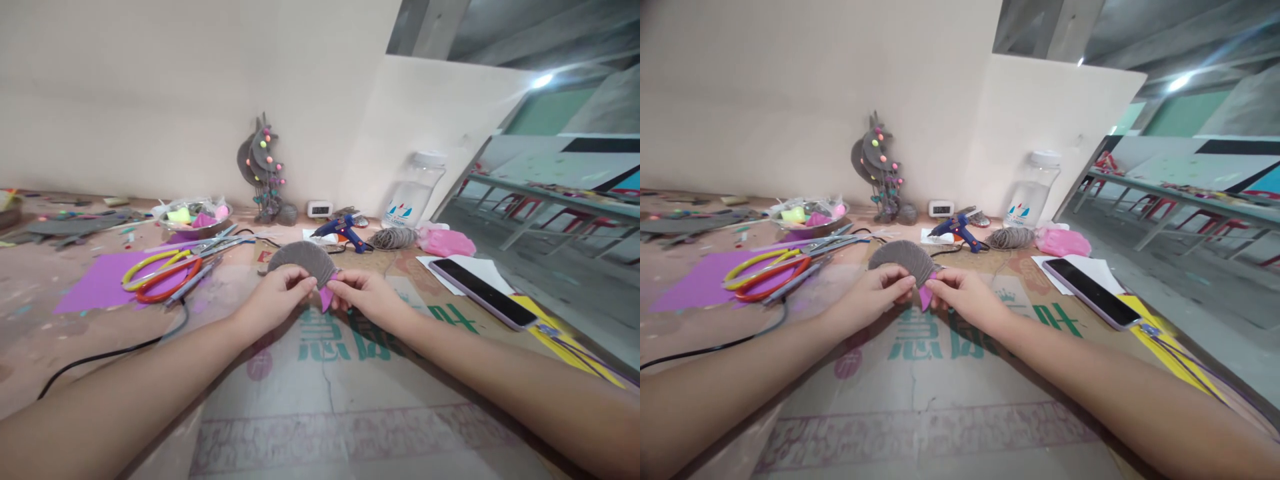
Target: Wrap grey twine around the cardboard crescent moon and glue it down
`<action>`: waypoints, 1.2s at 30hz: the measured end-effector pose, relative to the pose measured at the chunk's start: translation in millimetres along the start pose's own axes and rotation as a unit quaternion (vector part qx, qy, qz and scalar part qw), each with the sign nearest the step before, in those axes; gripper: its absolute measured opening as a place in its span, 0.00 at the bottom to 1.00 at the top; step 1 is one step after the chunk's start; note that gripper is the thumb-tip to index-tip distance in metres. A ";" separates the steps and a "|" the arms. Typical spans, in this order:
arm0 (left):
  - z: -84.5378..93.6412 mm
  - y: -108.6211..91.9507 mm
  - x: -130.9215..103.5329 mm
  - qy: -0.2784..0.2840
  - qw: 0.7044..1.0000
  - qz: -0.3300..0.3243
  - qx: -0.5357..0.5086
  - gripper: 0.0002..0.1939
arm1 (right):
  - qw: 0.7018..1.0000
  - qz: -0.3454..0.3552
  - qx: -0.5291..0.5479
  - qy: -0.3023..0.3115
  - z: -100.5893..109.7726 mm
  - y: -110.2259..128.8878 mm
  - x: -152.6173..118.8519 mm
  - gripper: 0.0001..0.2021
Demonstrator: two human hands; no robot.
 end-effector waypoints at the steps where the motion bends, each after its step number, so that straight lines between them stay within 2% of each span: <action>1: 0.2 -0.1 0.2 0.004 1.000 -0.007 -0.005 0.13 | 1.000 -0.004 0.006 -0.001 0.0 0.1 0.0 0.13; 5: 1.8 -0.4 -0.3 -0.002 0.999 -0.024 0.030 0.15 | 1.000 -0.001 0.013 0.000 -0.5 1.0 -1.0 0.14; 9: 2.6 -0.5 -2.8 -0.010 0.998 0.003 0.055 0.13 | 1.000 0.002 -0.001 0.002 -0.5 1.6 -2.6 0.14; 19: -0.5 0.8 -1.5 0.011 1.000 0.001 0.012 0.11 | 1.000 0.003 0.017 0.001 -0.9 3.6 -1.6 0.14; 24: 0.8 1.3 -1.3 -0.010 1.000 0.002 -0.008 0.12 | 1.000 0.007 0.024 0.002 -0.9 4.7 -2.1 0.13; 30: 2.1 1.0 -1.9 -0.016 0.999 0.032 0.028 0.13 | 1.000 0.009 0.017 0.004 -0.8 0.7 -0.5 0.14; 36: 1.6 0.3 -2.6 -0.027 0.999 0.029 0.029 0.14 | 1.000 0.012 0.027 -0.008 1.0 -1.2 0.3 0.13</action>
Point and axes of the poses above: each hand's wrist, its own x-axis towards the middle knuckle, its own z-axis out of the back of the hand, y = z × x, the point moved 3 cm from there along x, towards the middle knuckle, and after that the axes turned 2 degrees about -y, right-handed, at the moved point
